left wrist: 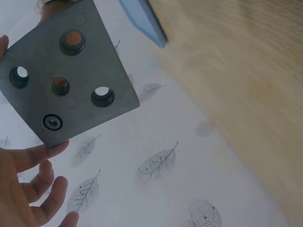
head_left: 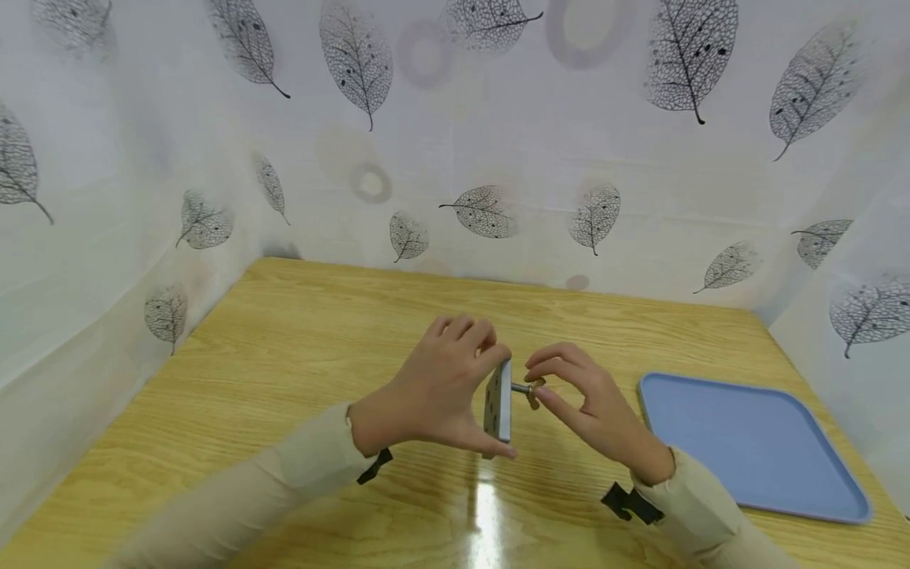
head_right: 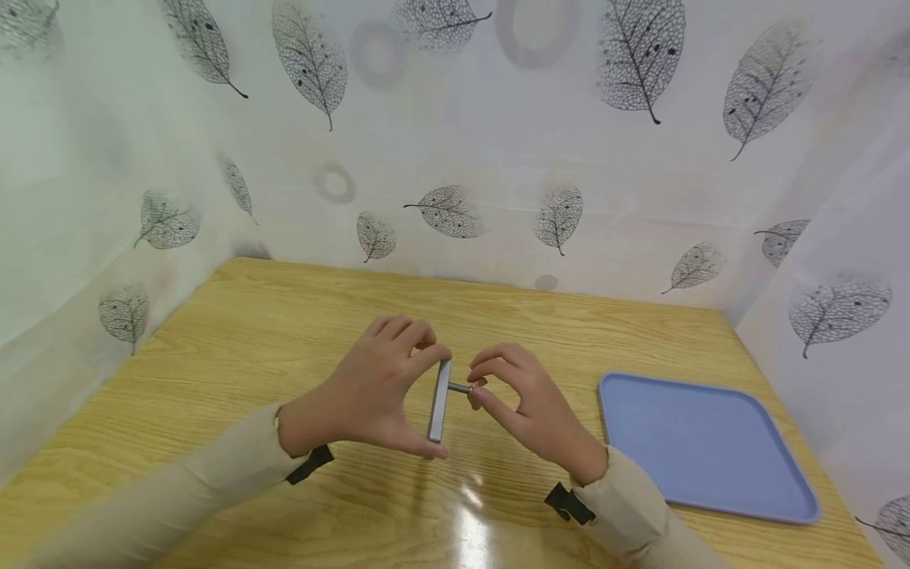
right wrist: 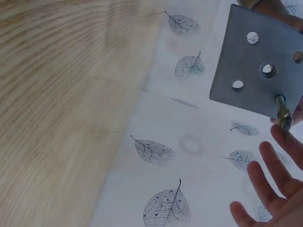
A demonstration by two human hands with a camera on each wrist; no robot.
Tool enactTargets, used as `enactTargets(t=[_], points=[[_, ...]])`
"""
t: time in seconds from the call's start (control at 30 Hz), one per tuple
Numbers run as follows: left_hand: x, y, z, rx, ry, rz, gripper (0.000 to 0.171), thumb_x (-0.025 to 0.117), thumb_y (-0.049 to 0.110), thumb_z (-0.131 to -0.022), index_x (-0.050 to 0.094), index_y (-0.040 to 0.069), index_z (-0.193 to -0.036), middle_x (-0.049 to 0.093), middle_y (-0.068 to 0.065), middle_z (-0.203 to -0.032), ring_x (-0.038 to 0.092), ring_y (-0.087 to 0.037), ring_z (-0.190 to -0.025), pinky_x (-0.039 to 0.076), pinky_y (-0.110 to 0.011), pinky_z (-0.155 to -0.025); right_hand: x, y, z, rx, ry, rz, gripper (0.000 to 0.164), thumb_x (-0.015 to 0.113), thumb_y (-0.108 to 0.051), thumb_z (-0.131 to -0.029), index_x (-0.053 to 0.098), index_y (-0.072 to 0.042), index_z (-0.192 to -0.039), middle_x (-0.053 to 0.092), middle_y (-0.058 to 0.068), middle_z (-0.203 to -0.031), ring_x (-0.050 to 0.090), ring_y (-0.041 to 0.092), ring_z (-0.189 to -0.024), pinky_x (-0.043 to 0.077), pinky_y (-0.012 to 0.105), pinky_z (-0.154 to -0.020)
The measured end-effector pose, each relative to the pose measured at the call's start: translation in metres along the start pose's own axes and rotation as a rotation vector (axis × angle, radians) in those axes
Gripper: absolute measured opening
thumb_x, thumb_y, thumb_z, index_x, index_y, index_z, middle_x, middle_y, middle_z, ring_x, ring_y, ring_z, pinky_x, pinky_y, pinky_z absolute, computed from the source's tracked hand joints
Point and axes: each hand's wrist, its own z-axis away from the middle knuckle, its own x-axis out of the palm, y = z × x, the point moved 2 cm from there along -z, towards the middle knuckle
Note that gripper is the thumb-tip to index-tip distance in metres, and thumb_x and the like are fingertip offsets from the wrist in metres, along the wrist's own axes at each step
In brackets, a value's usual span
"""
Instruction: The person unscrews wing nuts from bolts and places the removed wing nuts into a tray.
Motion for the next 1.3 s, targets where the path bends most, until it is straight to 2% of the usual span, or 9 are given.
enactTargets(t=[0.2,0.43,0.53,0.6,0.63,0.77,0.9,1.13,1.3], points=[[0.006,-0.001,0.003,-0.009,0.024,0.017,0.089,0.058,0.090,-0.046,0.059,0.020,-0.100,0.046,0.002,-0.092,0.042,-0.015,-0.083,0.038,-0.033,-0.082,-0.002,-0.004,0.000,-0.074,0.078,0.011,0.006,0.059,-0.014,-0.092,0.065,-0.014,-0.093,0.058,0.006,-0.108,0.052,0.017,-0.104,0.040,0.027,-0.094],[0.009,-0.001,0.005,-0.004,0.029,0.025,0.088,0.058,0.090,-0.046,0.059,0.019,-0.099,0.047,0.002,-0.093,0.044,-0.014,-0.083,0.038,-0.032,-0.080,-0.001,-0.003,0.001,-0.194,0.141,-0.013,0.018,0.053,-0.023,-0.096,0.066,-0.017,-0.086,0.059,0.009,-0.105,0.053,0.020,-0.102,0.038,0.025,-0.096],[0.010,0.000,0.006,-0.001,0.019,0.023,0.088,0.058,0.090,-0.046,0.059,0.019,-0.099,0.048,0.003,-0.093,0.044,-0.014,-0.083,0.039,-0.032,-0.081,-0.002,-0.003,0.000,-0.150,0.147,0.000,0.016,0.053,-0.020,-0.096,0.064,-0.014,-0.085,0.059,0.008,-0.105,0.053,0.019,-0.102,0.040,0.024,-0.094],[0.011,0.000,0.006,-0.002,0.020,0.027,0.089,0.058,0.090,-0.046,0.059,0.019,-0.099,0.048,0.003,-0.093,0.044,-0.013,-0.083,0.039,-0.032,-0.082,-0.002,-0.001,0.000,-0.090,0.121,0.006,0.008,0.055,-0.012,-0.094,0.063,-0.012,-0.090,0.059,0.008,-0.107,0.054,0.019,-0.103,0.041,0.025,-0.092],[0.011,0.001,0.006,-0.003,0.021,0.031,0.089,0.059,0.090,-0.046,0.060,0.019,-0.099,0.049,0.003,-0.093,0.044,-0.013,-0.083,0.039,-0.032,-0.082,-0.002,0.000,0.000,-0.055,0.097,0.011,0.007,0.056,-0.009,-0.093,0.063,-0.011,-0.094,0.060,0.007,-0.108,0.055,0.018,-0.104,0.042,0.026,-0.091],[0.010,0.002,0.005,-0.008,0.031,0.043,0.089,0.060,0.089,-0.046,0.061,0.019,-0.101,0.050,0.002,-0.094,0.045,-0.014,-0.084,0.039,-0.032,-0.083,0.000,0.004,0.001,0.072,-0.060,-0.019,0.025,0.057,-0.002,-0.091,0.059,-0.012,-0.114,0.062,0.003,-0.112,0.058,0.015,-0.104,0.047,0.032,-0.089],[0.010,0.003,0.004,-0.017,0.037,0.056,0.088,0.061,0.088,-0.046,0.060,0.019,-0.101,0.050,0.003,-0.095,0.045,-0.013,-0.084,0.039,-0.032,-0.083,0.002,0.006,0.004,0.105,-0.135,-0.051,0.025,0.054,-0.004,-0.092,0.060,-0.013,-0.115,0.064,0.001,-0.110,0.060,0.012,-0.100,0.049,0.033,-0.085],[0.010,0.003,0.003,-0.026,0.044,0.071,0.088,0.062,0.087,-0.047,0.060,0.019,-0.102,0.050,0.002,-0.097,0.046,-0.014,-0.086,0.039,-0.033,-0.085,0.001,0.005,0.002,0.001,-0.039,0.005,0.028,0.064,-0.002,-0.085,0.062,-0.018,-0.108,0.064,-0.003,-0.103,0.058,0.008,-0.092,0.046,0.030,-0.083],[0.011,0.002,0.003,-0.035,0.045,0.080,0.088,0.063,0.086,-0.047,0.060,0.019,-0.102,0.050,0.003,-0.097,0.046,-0.013,-0.087,0.039,-0.033,-0.085,0.000,0.000,0.000,-0.079,0.046,0.084,0.011,0.063,-0.017,-0.090,0.065,-0.017,-0.101,0.063,-0.002,-0.100,0.055,0.011,-0.090,0.039,0.032,-0.088]])
